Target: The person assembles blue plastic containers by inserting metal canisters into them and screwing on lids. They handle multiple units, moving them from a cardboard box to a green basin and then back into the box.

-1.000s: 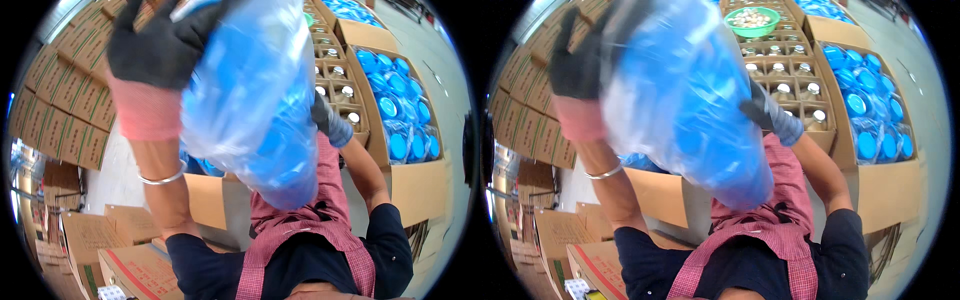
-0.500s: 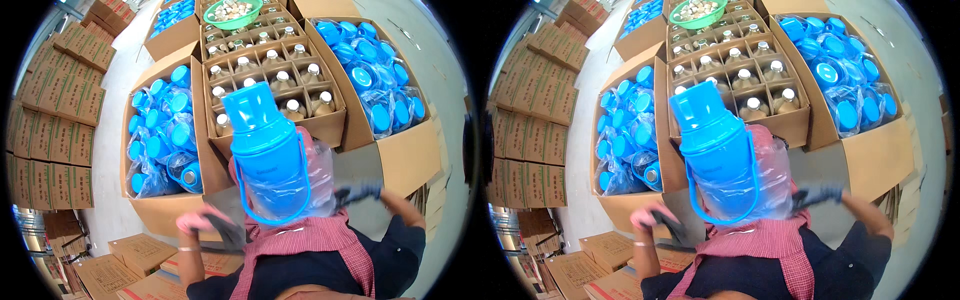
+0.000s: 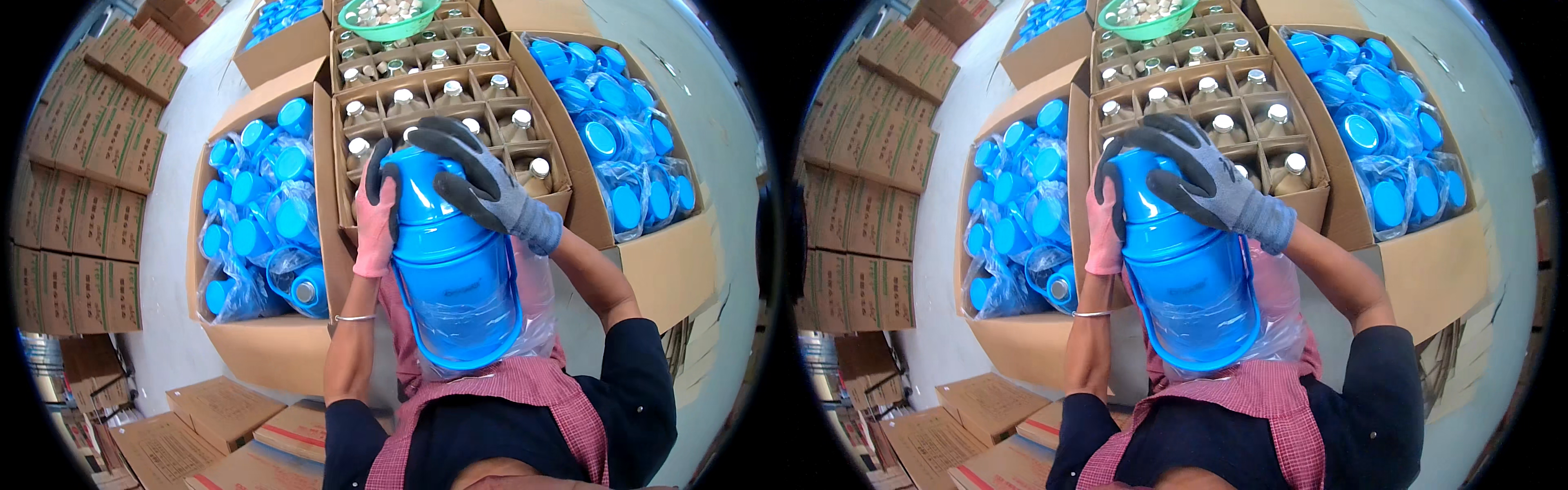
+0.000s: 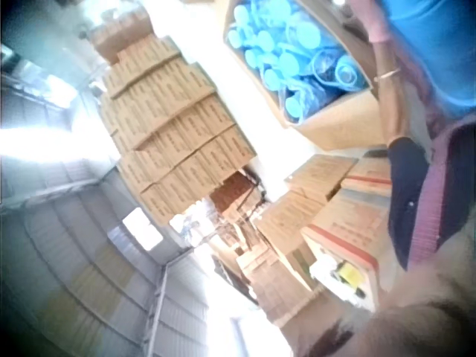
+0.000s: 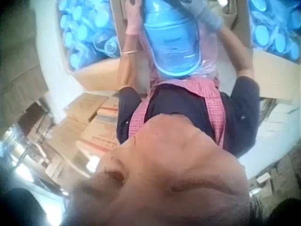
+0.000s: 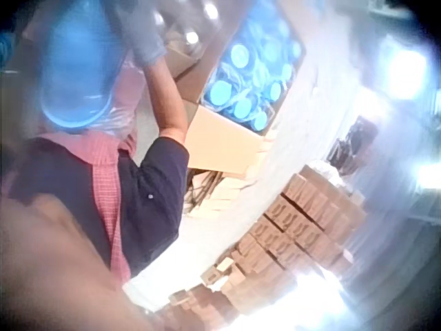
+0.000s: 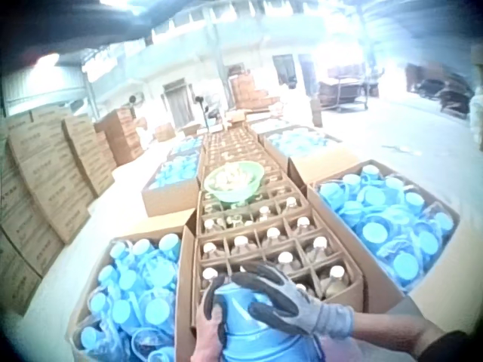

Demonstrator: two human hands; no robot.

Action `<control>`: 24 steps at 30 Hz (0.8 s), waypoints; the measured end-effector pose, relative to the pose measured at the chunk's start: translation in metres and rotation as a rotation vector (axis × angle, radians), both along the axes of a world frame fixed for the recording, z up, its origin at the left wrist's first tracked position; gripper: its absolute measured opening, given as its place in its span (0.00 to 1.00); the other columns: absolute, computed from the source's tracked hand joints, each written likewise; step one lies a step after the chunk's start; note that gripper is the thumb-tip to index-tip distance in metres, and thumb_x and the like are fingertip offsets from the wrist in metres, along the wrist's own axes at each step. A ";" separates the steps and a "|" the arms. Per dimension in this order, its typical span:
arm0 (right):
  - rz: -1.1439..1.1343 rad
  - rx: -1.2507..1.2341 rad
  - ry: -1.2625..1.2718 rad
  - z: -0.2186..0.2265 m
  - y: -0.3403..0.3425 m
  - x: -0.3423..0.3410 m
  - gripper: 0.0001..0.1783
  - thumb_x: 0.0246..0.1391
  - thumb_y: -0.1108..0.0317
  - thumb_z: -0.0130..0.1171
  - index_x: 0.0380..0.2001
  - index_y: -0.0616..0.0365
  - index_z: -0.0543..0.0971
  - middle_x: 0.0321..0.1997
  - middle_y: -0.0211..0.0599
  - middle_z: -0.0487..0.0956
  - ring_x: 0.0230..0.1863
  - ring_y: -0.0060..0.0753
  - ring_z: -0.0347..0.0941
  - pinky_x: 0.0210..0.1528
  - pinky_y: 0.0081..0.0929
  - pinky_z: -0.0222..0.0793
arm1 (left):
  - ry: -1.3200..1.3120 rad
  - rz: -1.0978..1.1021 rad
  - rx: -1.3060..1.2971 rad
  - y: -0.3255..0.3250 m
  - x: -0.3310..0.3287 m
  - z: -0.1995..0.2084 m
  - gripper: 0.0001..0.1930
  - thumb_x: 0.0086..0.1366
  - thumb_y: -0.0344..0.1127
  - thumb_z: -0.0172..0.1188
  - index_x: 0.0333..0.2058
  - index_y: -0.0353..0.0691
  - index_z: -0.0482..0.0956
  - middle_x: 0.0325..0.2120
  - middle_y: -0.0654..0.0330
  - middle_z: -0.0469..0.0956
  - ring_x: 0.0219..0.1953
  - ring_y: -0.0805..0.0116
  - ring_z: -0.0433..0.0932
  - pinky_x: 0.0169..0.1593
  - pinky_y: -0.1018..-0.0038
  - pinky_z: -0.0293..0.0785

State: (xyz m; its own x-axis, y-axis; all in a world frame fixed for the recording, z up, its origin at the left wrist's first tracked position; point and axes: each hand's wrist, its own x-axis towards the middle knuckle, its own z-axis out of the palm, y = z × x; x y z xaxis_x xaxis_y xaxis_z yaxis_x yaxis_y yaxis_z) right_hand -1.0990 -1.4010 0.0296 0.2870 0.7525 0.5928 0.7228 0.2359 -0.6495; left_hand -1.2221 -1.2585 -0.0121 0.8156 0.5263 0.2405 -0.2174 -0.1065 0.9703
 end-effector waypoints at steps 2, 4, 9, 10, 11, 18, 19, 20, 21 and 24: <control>-0.182 0.038 0.047 -0.014 0.007 -0.011 0.27 0.51 0.60 0.54 0.54 0.58 0.66 0.57 0.54 0.63 0.59 0.57 0.57 0.62 0.45 0.51 | 0.046 -0.017 0.020 0.001 -0.003 -0.002 0.28 0.68 0.48 0.43 0.60 0.37 0.58 0.57 0.55 0.63 0.59 0.66 0.61 0.60 0.73 0.56; -0.199 0.019 -0.017 -0.008 0.016 -0.030 0.27 0.50 0.61 0.54 0.52 0.60 0.67 0.55 0.53 0.65 0.57 0.56 0.58 0.60 0.45 0.52 | -0.019 -0.117 -0.125 0.012 -0.007 -0.016 0.28 0.69 0.48 0.41 0.62 0.39 0.54 0.58 0.55 0.60 0.60 0.67 0.59 0.61 0.73 0.55; 0.023 -0.067 -0.062 -0.001 0.028 -0.010 0.25 0.46 0.63 0.55 0.48 0.62 0.68 0.46 0.46 0.69 0.51 0.45 0.65 0.55 0.35 0.58 | 0.118 -0.125 -0.297 0.010 -0.030 -0.023 0.28 0.71 0.49 0.33 0.63 0.38 0.48 0.59 0.54 0.58 0.60 0.64 0.59 0.63 0.69 0.55; 0.020 -0.071 -0.063 -0.007 0.030 -0.004 0.25 0.46 0.63 0.55 0.48 0.62 0.68 0.46 0.46 0.69 0.51 0.45 0.65 0.55 0.35 0.58 | 0.124 -0.050 -0.185 0.007 -0.027 -0.015 0.27 0.70 0.49 0.36 0.61 0.37 0.52 0.57 0.54 0.59 0.59 0.64 0.60 0.62 0.69 0.55; 0.097 -0.029 0.095 -0.014 0.032 0.002 0.25 0.45 0.62 0.56 0.47 0.62 0.69 0.44 0.45 0.70 0.50 0.42 0.65 0.53 0.33 0.58 | 0.129 0.024 -0.072 0.003 -0.024 -0.004 0.27 0.69 0.49 0.39 0.59 0.37 0.55 0.56 0.54 0.61 0.58 0.64 0.61 0.61 0.70 0.56; 0.244 0.011 0.580 -0.030 0.024 0.008 0.23 0.49 0.60 0.55 0.48 0.59 0.69 0.47 0.36 0.70 0.50 0.31 0.64 0.54 0.30 0.58 | 0.061 0.097 -0.007 0.011 -0.012 -0.003 0.26 0.65 0.47 0.50 0.55 0.37 0.61 0.51 0.56 0.66 0.56 0.66 0.62 0.60 0.71 0.57; 0.197 0.009 0.530 -0.025 0.025 0.007 0.23 0.49 0.60 0.55 0.48 0.59 0.69 0.46 0.37 0.70 0.50 0.32 0.65 0.54 0.31 0.59 | 0.027 0.001 -0.060 0.019 -0.008 -0.008 0.27 0.65 0.50 0.48 0.55 0.37 0.61 0.51 0.56 0.65 0.56 0.66 0.62 0.60 0.71 0.57; 0.197 0.008 0.526 -0.018 0.022 0.005 0.23 0.49 0.60 0.55 0.48 0.59 0.69 0.46 0.37 0.70 0.50 0.32 0.65 0.54 0.31 0.59 | -0.007 -0.096 -0.113 0.025 -0.004 -0.012 0.28 0.66 0.53 0.45 0.56 0.37 0.61 0.51 0.56 0.65 0.57 0.66 0.62 0.60 0.71 0.58; 0.086 -0.051 0.425 -0.003 0.021 -0.004 0.24 0.50 0.59 0.55 0.48 0.60 0.69 0.46 0.38 0.71 0.49 0.33 0.66 0.53 0.31 0.60 | -0.013 -0.073 -0.104 0.030 -0.004 -0.017 0.28 0.66 0.53 0.45 0.56 0.37 0.61 0.51 0.56 0.65 0.57 0.66 0.62 0.60 0.71 0.58; -0.083 -0.039 0.238 0.004 0.025 -0.010 0.23 0.52 0.57 0.55 0.46 0.61 0.71 0.45 0.41 0.74 0.46 0.35 0.70 0.51 0.32 0.65 | 0.003 -0.161 -0.436 0.025 0.004 -0.036 0.30 0.65 0.57 0.45 0.55 0.38 0.61 0.50 0.57 0.66 0.53 0.66 0.65 0.58 0.71 0.60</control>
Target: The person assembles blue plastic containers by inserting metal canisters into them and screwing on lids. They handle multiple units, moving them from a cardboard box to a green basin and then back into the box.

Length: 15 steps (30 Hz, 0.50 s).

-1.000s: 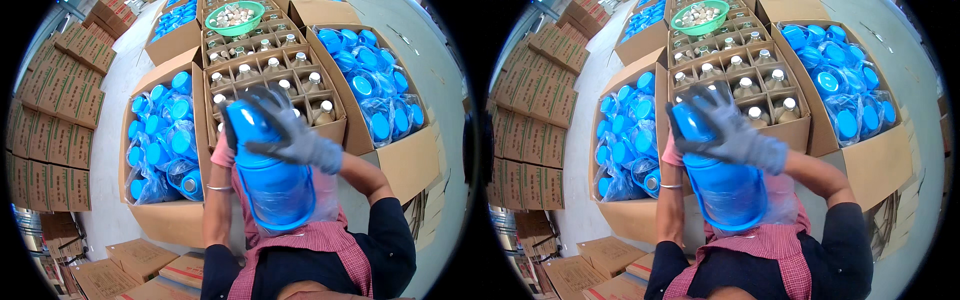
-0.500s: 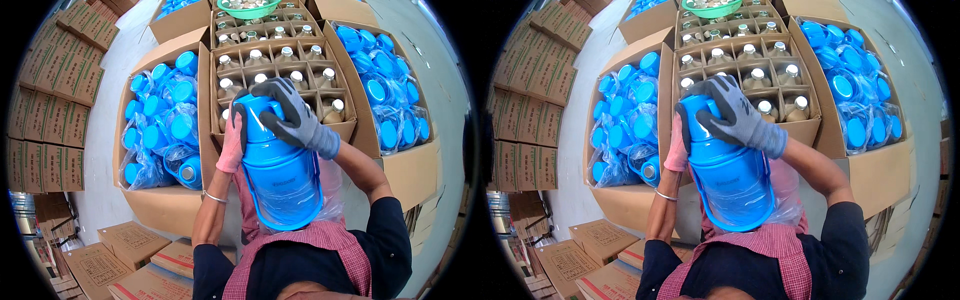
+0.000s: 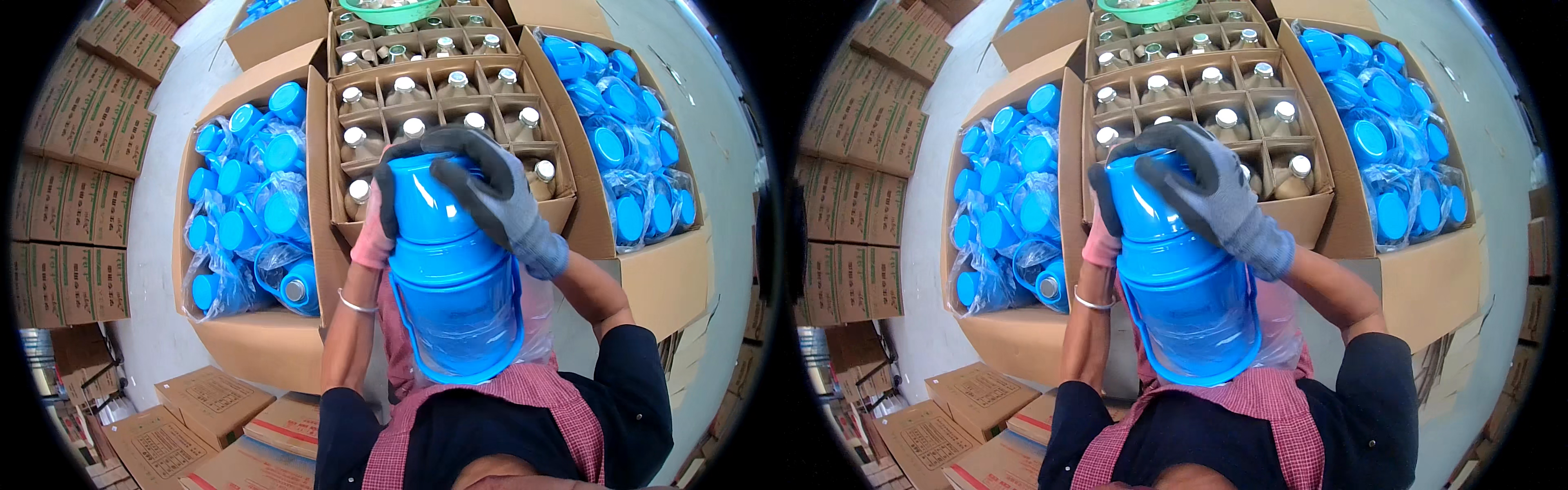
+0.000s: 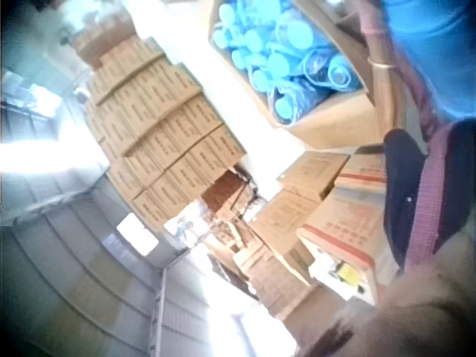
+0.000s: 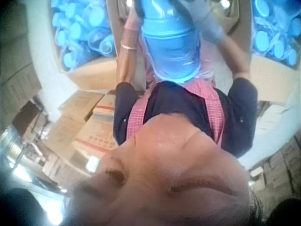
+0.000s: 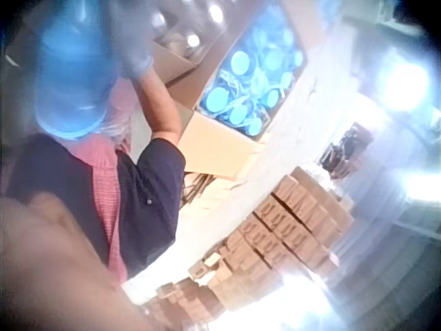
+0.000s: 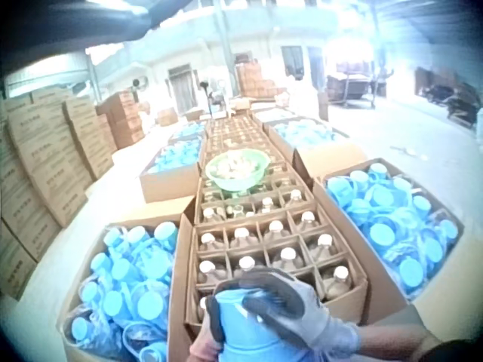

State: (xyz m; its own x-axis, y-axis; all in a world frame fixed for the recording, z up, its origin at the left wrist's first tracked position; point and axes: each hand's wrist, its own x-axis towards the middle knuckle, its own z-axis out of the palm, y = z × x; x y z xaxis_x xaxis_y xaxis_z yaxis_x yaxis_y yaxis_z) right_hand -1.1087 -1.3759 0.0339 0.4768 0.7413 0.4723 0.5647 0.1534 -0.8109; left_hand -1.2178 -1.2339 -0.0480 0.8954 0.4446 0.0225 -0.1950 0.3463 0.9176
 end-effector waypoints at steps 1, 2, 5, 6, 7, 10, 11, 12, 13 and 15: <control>0.029 0.019 0.212 -0.015 -0.001 0.011 0.22 0.53 0.56 0.53 0.45 0.61 0.73 0.44 0.41 0.76 0.46 0.35 0.71 0.51 0.30 0.65 | 0.039 0.057 0.176 -0.008 0.002 0.022 0.27 0.64 0.53 0.49 0.53 0.38 0.62 0.49 0.57 0.67 0.52 0.66 0.66 0.56 0.71 0.61; 0.047 0.040 0.415 -0.028 -0.003 0.025 0.21 0.53 0.55 0.52 0.43 0.61 0.74 0.43 0.40 0.77 0.45 0.34 0.72 0.51 0.29 0.65 | 0.064 0.105 0.348 -0.020 0.007 0.049 0.26 0.63 0.49 0.53 0.52 0.38 0.62 0.47 0.57 0.68 0.50 0.66 0.67 0.55 0.70 0.62; 0.121 0.083 0.435 -0.054 0.010 0.044 0.18 0.56 0.57 0.48 0.40 0.60 0.76 0.41 0.39 0.78 0.43 0.33 0.74 0.50 0.27 0.66 | 0.234 0.298 0.574 -0.044 0.001 0.067 0.24 0.57 0.36 0.60 0.51 0.40 0.64 0.45 0.52 0.67 0.48 0.61 0.67 0.55 0.68 0.61; 0.156 0.121 0.330 -0.061 0.018 0.049 0.18 0.56 0.58 0.48 0.41 0.59 0.76 0.41 0.39 0.78 0.43 0.33 0.74 0.50 0.27 0.66 | 0.241 0.326 0.642 -0.043 -0.001 0.068 0.24 0.57 0.35 0.59 0.53 0.41 0.64 0.46 0.52 0.67 0.49 0.59 0.66 0.55 0.67 0.60; 0.154 0.101 0.470 -0.071 0.022 0.050 0.17 0.58 0.58 0.46 0.40 0.59 0.76 0.39 0.38 0.78 0.42 0.32 0.74 0.48 0.27 0.67 | 0.254 0.319 0.642 -0.044 -0.002 0.066 0.24 0.57 0.35 0.59 0.53 0.41 0.64 0.46 0.52 0.67 0.49 0.59 0.66 0.55 0.67 0.60; 0.067 0.024 0.849 -0.124 0.041 0.064 0.14 0.55 0.61 0.50 0.39 0.58 0.76 0.33 0.35 0.78 0.38 0.33 0.74 0.40 0.28 0.68 | 0.178 0.383 0.577 -0.045 -0.005 0.063 0.26 0.59 0.33 0.57 0.56 0.39 0.64 0.49 0.52 0.64 0.50 0.59 0.65 0.56 0.66 0.59; 0.070 0.022 0.845 -0.127 0.040 0.068 0.14 0.55 0.61 0.50 0.39 0.58 0.76 0.33 0.35 0.78 0.38 0.33 0.74 0.40 0.28 0.68 | 0.179 0.405 0.540 -0.043 -0.002 0.062 0.27 0.58 0.32 0.56 0.57 0.39 0.63 0.49 0.53 0.64 0.51 0.60 0.64 0.56 0.66 0.59; 0.033 -0.091 0.882 -0.116 0.044 0.060 0.14 0.53 0.61 0.52 0.39 0.59 0.75 0.33 0.37 0.78 0.38 0.36 0.74 0.39 0.29 0.69 | 0.205 0.439 0.502 -0.039 -0.007 0.058 0.28 0.57 0.31 0.56 0.57 0.38 0.62 0.50 0.54 0.64 0.51 0.61 0.64 0.57 0.67 0.59; 0.006 -0.142 0.884 -0.097 0.042 0.058 0.15 0.53 0.61 0.53 0.39 0.59 0.75 0.32 0.37 0.78 0.37 0.37 0.75 0.38 0.29 0.69 | 0.202 0.440 0.501 -0.039 -0.010 0.065 0.28 0.57 0.31 0.56 0.57 0.38 0.62 0.50 0.54 0.64 0.51 0.61 0.64 0.57 0.67 0.59; -0.051 -0.166 0.503 -0.069 0.039 0.047 0.15 0.51 0.62 0.54 0.40 0.59 0.74 0.32 0.42 0.77 0.36 0.43 0.74 0.36 0.32 0.70 | 0.024 0.392 0.380 -0.039 -0.016 0.081 0.31 0.54 0.33 0.57 0.58 0.37 0.59 0.52 0.55 0.63 0.53 0.62 0.63 0.58 0.68 0.58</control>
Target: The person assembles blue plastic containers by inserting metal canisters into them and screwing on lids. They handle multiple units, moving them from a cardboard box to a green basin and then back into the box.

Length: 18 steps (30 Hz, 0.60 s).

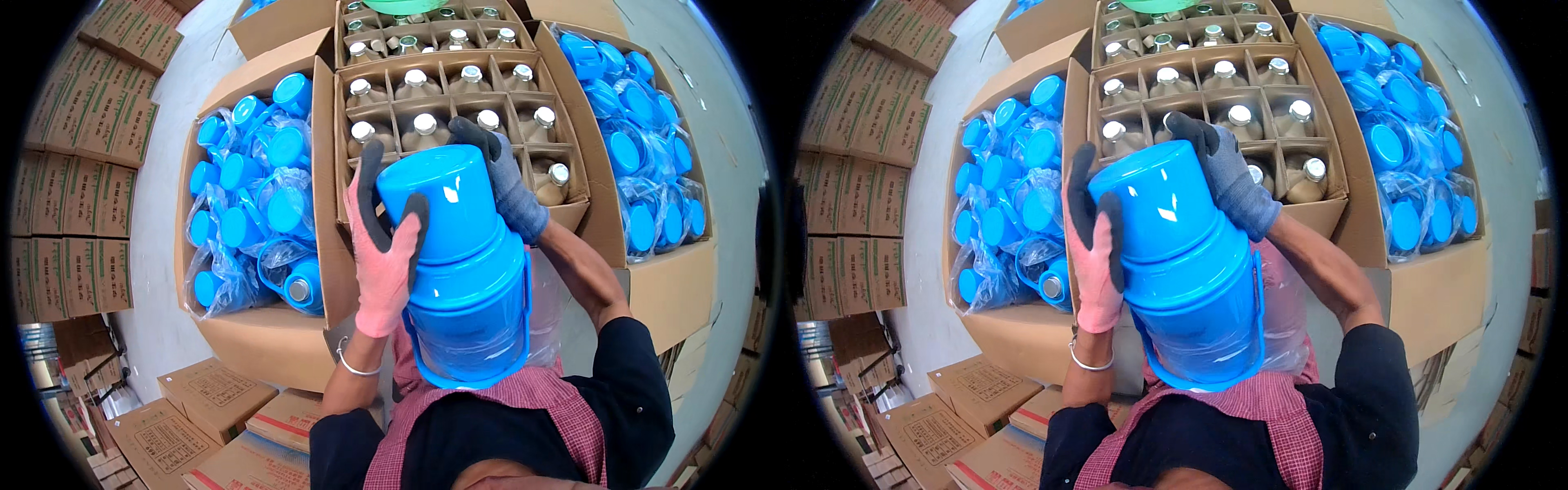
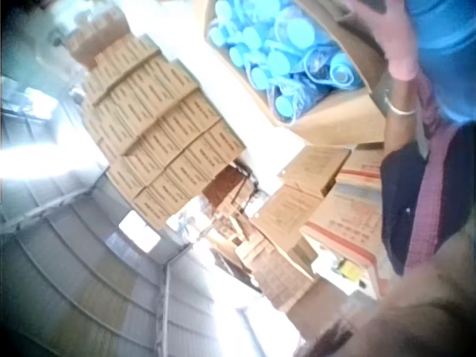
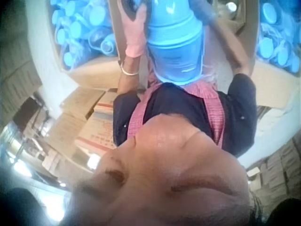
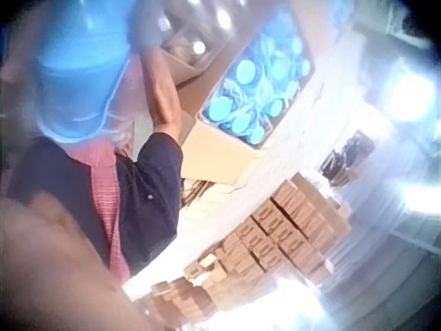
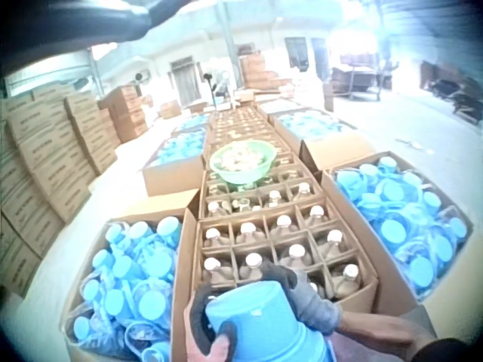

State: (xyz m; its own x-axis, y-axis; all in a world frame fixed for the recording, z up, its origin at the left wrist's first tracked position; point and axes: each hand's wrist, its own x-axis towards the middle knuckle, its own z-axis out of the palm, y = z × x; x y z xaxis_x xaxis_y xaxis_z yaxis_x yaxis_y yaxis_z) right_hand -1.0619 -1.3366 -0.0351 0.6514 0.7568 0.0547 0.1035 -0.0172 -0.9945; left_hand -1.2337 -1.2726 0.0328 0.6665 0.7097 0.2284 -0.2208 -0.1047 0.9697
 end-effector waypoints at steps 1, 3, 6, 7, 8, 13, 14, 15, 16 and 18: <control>0.012 0.042 -0.375 0.000 0.002 -0.002 0.16 0.50 0.63 0.54 0.42 0.58 0.72 0.33 0.45 0.76 0.35 0.48 0.74 0.35 0.36 0.70 | 0.006 0.006 0.001 0.004 -0.003 0.000 0.31 0.54 0.33 0.57 0.58 0.37 0.59 0.52 0.55 0.63 0.53 0.62 0.63 0.58 0.68 0.58; -0.046 0.097 -0.752 0.001 0.008 -0.005 0.17 0.49 0.64 0.54 0.43 0.57 0.71 0.34 0.49 0.75 0.35 0.53 0.73 0.34 0.39 0.70 | 0.032 -0.067 0.016 0.016 -0.009 -0.003 0.35 0.52 0.36 0.57 0.59 0.35 0.57 0.53 0.54 0.63 0.55 0.63 0.62 0.59 0.67 0.57; -0.003 0.083 -0.625 -0.013 0.013 -0.006 0.17 0.49 0.66 0.54 0.44 0.57 0.70 0.35 0.46 0.75 0.33 0.48 0.73 0.33 0.40 0.70 | -0.032 -0.069 0.077 0.026 -0.013 -0.019 0.29 0.53 0.39 0.59 0.53 0.34 0.65 0.50 0.54 0.66 0.56 0.61 0.63 0.59 0.66 0.58; 0.043 0.071 -0.513 -0.021 0.012 0.001 0.16 0.51 0.66 0.53 0.44 0.58 0.70 0.35 0.42 0.75 0.32 0.44 0.74 0.32 0.40 0.70 | -0.023 -0.072 0.080 0.025 -0.008 -0.021 0.27 0.54 0.37 0.59 0.52 0.34 0.67 0.50 0.54 0.66 0.55 0.61 0.64 0.59 0.66 0.58; 0.145 0.198 0.004 -0.042 0.021 0.013 0.15 0.53 0.65 0.53 0.44 0.59 0.70 0.36 0.39 0.76 0.32 0.39 0.73 0.32 0.37 0.70 | 0.003 -0.062 0.126 0.022 -0.003 -0.020 0.26 0.53 0.35 0.59 0.51 0.34 0.67 0.49 0.54 0.67 0.53 0.61 0.64 0.58 0.66 0.58; 0.393 0.171 0.453 -0.062 0.033 0.003 0.17 0.55 0.65 0.53 0.46 0.61 0.70 0.39 0.36 0.76 0.37 0.31 0.73 0.38 0.31 0.70 | 0.162 -0.018 0.461 0.010 0.009 -0.012 0.28 0.51 0.31 0.62 0.52 0.36 0.67 0.47 0.51 0.65 0.50 0.56 0.64 0.57 0.65 0.58; 0.412 0.132 0.405 -0.062 0.029 0.001 0.17 0.55 0.66 0.53 0.47 0.62 0.70 0.39 0.36 0.76 0.38 0.30 0.73 0.40 0.29 0.70 | 0.157 -0.031 0.459 0.007 0.009 -0.010 0.28 0.51 0.31 0.62 0.52 0.36 0.67 0.47 0.51 0.65 0.50 0.56 0.64 0.57 0.65 0.58; 0.424 0.089 0.361 -0.059 0.028 0.002 0.18 0.55 0.66 0.54 0.47 0.62 0.70 0.40 0.36 0.76 0.39 0.30 0.73 0.41 0.28 0.70 | 0.169 -0.052 0.487 0.006 0.009 -0.008 0.28 0.53 0.32 0.61 0.53 0.36 0.66 0.49 0.50 0.65 0.50 0.55 0.65 0.57 0.65 0.59; 0.421 0.050 0.320 -0.055 0.024 0.005 0.18 0.55 0.66 0.54 0.48 0.63 0.70 0.41 0.36 0.76 0.40 0.29 0.73 0.43 0.27 0.70 | 0.180 -0.071 0.513 0.006 0.009 -0.007 0.28 0.54 0.32 0.60 0.55 0.36 0.65 0.50 0.49 0.64 0.49 0.53 0.65 0.56 0.64 0.59; 0.324 -0.018 0.290 -0.040 0.013 0.023 0.20 0.55 0.66 0.54 0.49 0.63 0.70 0.42 0.36 0.76 0.42 0.28 0.72 0.46 0.25 0.70 | 0.045 -0.107 0.122 0.011 0.014 -0.009 0.27 0.58 0.34 0.58 0.56 0.36 0.63 0.52 0.49 0.63 0.50 0.55 0.66 0.56 0.65 0.61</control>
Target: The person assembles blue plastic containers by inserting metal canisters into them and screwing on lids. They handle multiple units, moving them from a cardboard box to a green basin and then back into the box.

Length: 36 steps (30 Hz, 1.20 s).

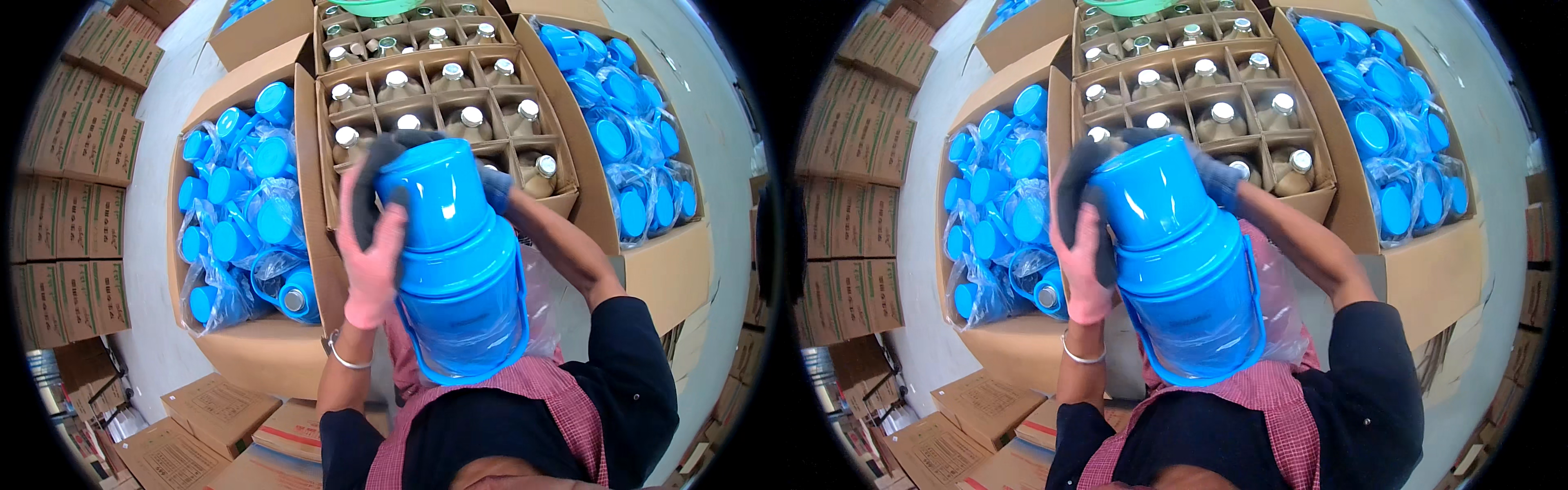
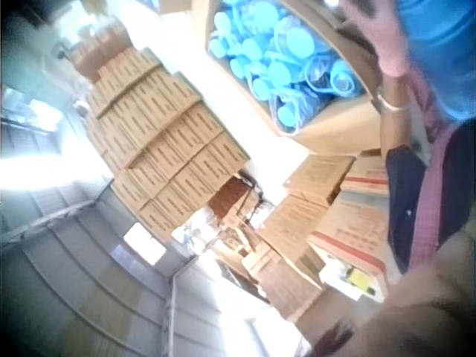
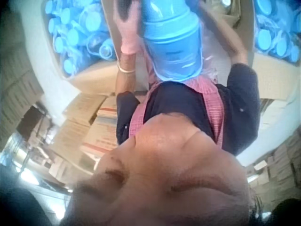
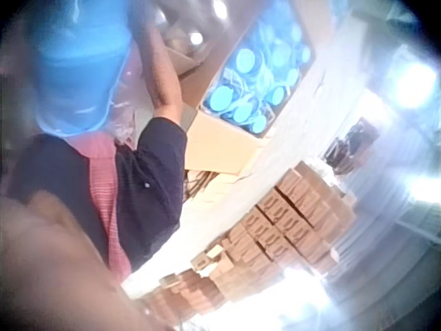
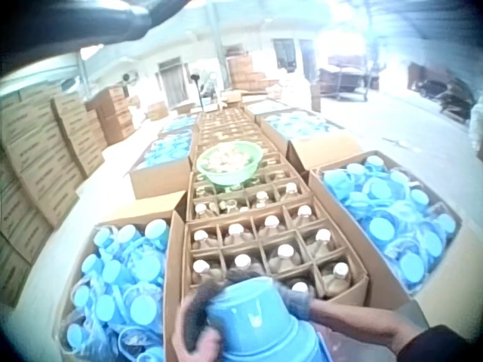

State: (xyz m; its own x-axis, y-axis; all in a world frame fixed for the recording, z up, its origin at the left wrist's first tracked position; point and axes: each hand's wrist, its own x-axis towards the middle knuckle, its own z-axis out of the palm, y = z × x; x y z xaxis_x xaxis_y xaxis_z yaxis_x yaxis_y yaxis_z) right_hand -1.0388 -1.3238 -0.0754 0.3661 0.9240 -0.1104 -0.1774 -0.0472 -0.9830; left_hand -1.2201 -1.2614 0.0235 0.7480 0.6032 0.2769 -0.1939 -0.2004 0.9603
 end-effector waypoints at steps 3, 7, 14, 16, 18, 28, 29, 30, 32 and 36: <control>-0.275 0.145 0.116 0.076 -0.030 -0.003 0.23 0.51 0.69 0.58 0.51 0.64 0.69 0.49 0.39 0.73 0.50 0.31 0.69 0.53 0.28 0.66 | -0.101 0.009 0.240 0.037 0.006 -0.042 0.24 0.67 0.39 0.48 0.58 0.34 0.59 0.56 0.51 0.61 0.53 0.63 0.67 0.55 0.70 0.65; -0.122 0.220 -1.125 0.136 -0.044 -0.058 0.31 0.45 0.61 0.63 0.52 0.61 0.68 0.53 0.42 0.68 0.55 0.34 0.64 0.56 0.30 0.60 | 0.151 -0.160 -0.273 0.045 0.007 -0.087 0.21 0.68 0.39 0.46 0.56 0.36 0.62 0.51 0.56 0.67 0.50 0.65 0.68 0.55 0.71 0.64; -0.188 0.254 -0.344 0.072 -0.048 -0.032 0.31 0.53 0.59 0.54 0.57 0.62 0.63 0.54 0.42 0.69 0.54 0.34 0.65 0.56 0.28 0.60 | -0.038 0.321 -0.168 0.000 -0.008 -0.024 0.13 0.58 0.27 0.56 0.43 0.32 0.70 0.30 0.65 0.72 0.27 0.79 0.71 0.27 0.82 0.68; -0.089 0.245 -0.374 0.002 -0.052 -0.012 0.29 0.54 0.60 0.53 0.57 0.62 0.63 0.54 0.42 0.69 0.55 0.36 0.65 0.56 0.29 0.60 | -0.171 0.371 0.057 -0.044 -0.012 0.006 0.17 0.50 0.28 0.63 0.40 0.34 0.74 0.26 0.61 0.74 0.27 0.72 0.74 0.30 0.78 0.69; 0.003 0.163 -0.146 0.003 -0.041 -0.011 0.28 0.54 0.62 0.53 0.56 0.63 0.64 0.56 0.44 0.68 0.56 0.40 0.64 0.58 0.30 0.58 | 0.040 -0.056 0.669 -0.050 -0.022 0.032 0.22 0.48 0.31 0.65 0.43 0.35 0.74 0.23 0.58 0.74 0.26 0.65 0.76 0.35 0.73 0.71; -0.096 0.389 -0.641 0.109 -0.011 -0.022 0.44 0.43 0.55 0.65 0.61 0.56 0.58 0.61 0.43 0.63 0.60 0.40 0.59 0.61 0.34 0.55 | -0.120 0.111 -0.176 0.025 -0.019 0.017 0.25 0.62 0.35 0.54 0.56 0.34 0.61 0.37 0.55 0.73 0.35 0.72 0.74 0.36 0.77 0.73; -0.108 0.493 -1.052 0.120 -0.003 -0.027 0.46 0.40 0.54 0.68 0.61 0.56 0.59 0.60 0.44 0.64 0.59 0.44 0.60 0.60 0.35 0.57 | -0.084 0.162 -0.020 0.035 -0.023 0.015 0.28 0.59 0.34 0.58 0.57 0.35 0.60 0.42 0.55 0.71 0.41 0.70 0.73 0.40 0.76 0.74; -0.017 0.452 -1.157 0.139 0.001 -0.034 0.45 0.38 0.53 0.69 0.59 0.56 0.63 0.57 0.46 0.66 0.58 0.49 0.61 0.57 0.36 0.59 | -0.012 0.127 0.003 0.049 -0.035 0.010 0.32 0.54 0.30 0.62 0.57 0.36 0.60 0.47 0.56 0.67 0.47 0.69 0.69 0.46 0.76 0.72; 0.124 0.530 -1.035 0.144 0.007 -0.043 0.37 0.42 0.59 0.67 0.56 0.58 0.66 0.53 0.47 0.70 0.53 0.47 0.67 0.53 0.36 0.63 | -0.049 0.106 -0.193 0.051 -0.050 0.019 0.32 0.51 0.28 0.62 0.57 0.36 0.62 0.45 0.59 0.68 0.44 0.72 0.70 0.45 0.79 0.71; 0.292 0.320 -0.424 0.119 -0.009 -0.021 0.29 0.51 0.67 0.59 0.56 0.64 0.66 0.52 0.43 0.73 0.53 0.36 0.69 0.56 0.30 0.64 | -0.131 0.298 -0.236 0.065 -0.097 -0.011 0.33 0.48 0.27 0.65 0.55 0.34 0.65 0.46 0.58 0.70 0.45 0.71 0.70 0.49 0.76 0.69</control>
State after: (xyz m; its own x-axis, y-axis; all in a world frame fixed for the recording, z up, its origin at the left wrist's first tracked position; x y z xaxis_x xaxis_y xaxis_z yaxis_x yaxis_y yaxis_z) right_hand -1.0593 -1.3331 0.0434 0.0438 0.9561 0.2898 0.2085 0.2750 -0.9386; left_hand -1.3170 -1.1966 0.0124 0.4979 0.8470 0.1861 -0.2849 -0.0429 0.9576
